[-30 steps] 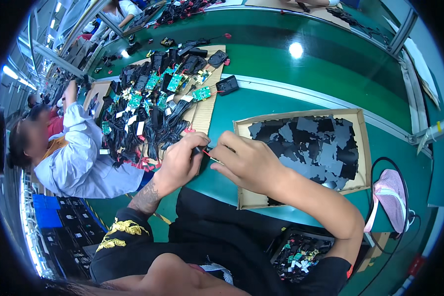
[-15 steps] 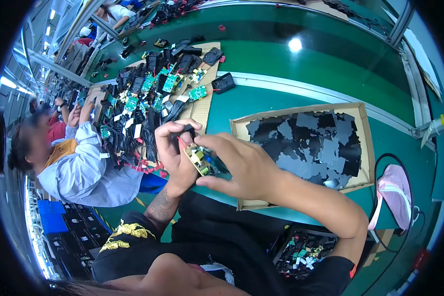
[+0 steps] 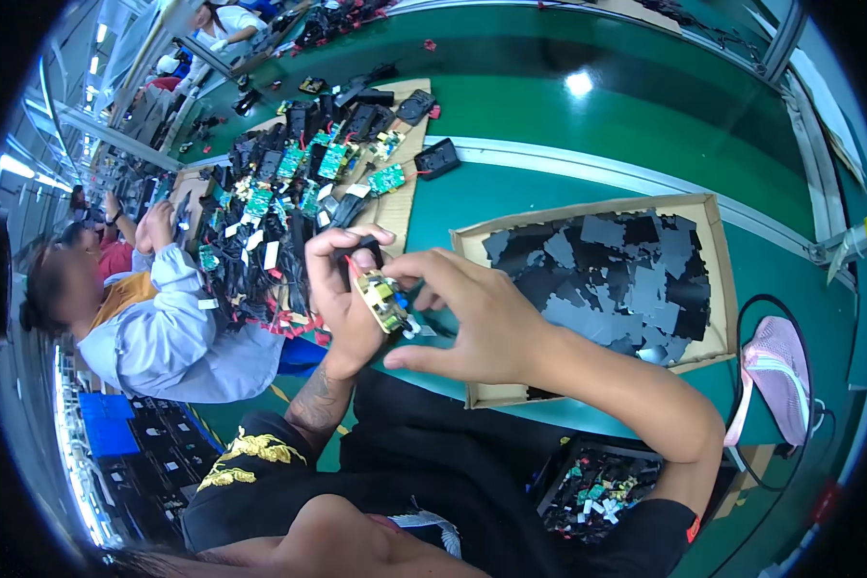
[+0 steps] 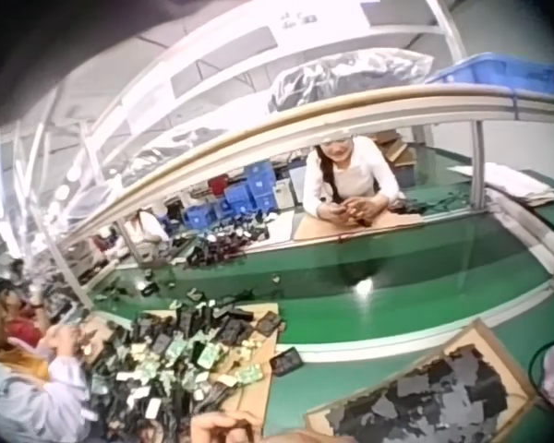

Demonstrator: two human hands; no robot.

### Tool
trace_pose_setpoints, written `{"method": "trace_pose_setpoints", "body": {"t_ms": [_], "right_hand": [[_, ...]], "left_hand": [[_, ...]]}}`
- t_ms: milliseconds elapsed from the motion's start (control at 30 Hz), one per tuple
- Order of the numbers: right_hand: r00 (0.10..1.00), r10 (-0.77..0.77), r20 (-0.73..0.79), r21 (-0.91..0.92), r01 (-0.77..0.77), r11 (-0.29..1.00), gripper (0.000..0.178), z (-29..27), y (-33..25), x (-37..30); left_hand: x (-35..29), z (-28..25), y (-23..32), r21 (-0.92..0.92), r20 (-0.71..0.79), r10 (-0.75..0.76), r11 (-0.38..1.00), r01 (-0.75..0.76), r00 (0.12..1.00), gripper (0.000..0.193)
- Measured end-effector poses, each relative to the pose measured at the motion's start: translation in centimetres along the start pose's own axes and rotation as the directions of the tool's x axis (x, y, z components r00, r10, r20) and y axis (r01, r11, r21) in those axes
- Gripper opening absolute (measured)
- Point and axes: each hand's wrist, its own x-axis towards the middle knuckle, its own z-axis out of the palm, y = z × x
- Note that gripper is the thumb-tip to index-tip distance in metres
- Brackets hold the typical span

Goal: Assembling small electronic components by joining circuit boards with plastic housings at a factory assembly line.

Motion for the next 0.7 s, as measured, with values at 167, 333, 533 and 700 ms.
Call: {"method": "trace_pose_setpoints", "body": {"t_ms": [167,333,533,700], "right_hand": [[0.981,0.178,0.081,0.229,-0.192,0.954,0.074,-0.2,0.3,0.2],[0.949,0.298,0.099,0.397,-0.313,0.863,0.061,-0.5,0.3,0.4],[0.961,0.262,0.089,0.475,-0.272,0.837,0.048,-0.8,1.0,0.7],[0.974,0.217,0.071,0.246,-0.227,0.942,0.038,-1.6,0.7,0.7]], "left_hand": [[-0.6,-0.6,-1.0,0.230,0.090,0.120,0.964,-0.137,0.989,0.023],[-0.1,-0.7,-1.0,0.317,0.148,0.165,0.926,-0.205,0.975,0.026],[1.1,-0.2,-1.1,0.354,0.114,0.277,0.886,-0.299,0.954,0.030],[1.1,-0.2,-1.4,0.462,0.185,0.369,0.785,-0.412,0.911,0.031]]}}
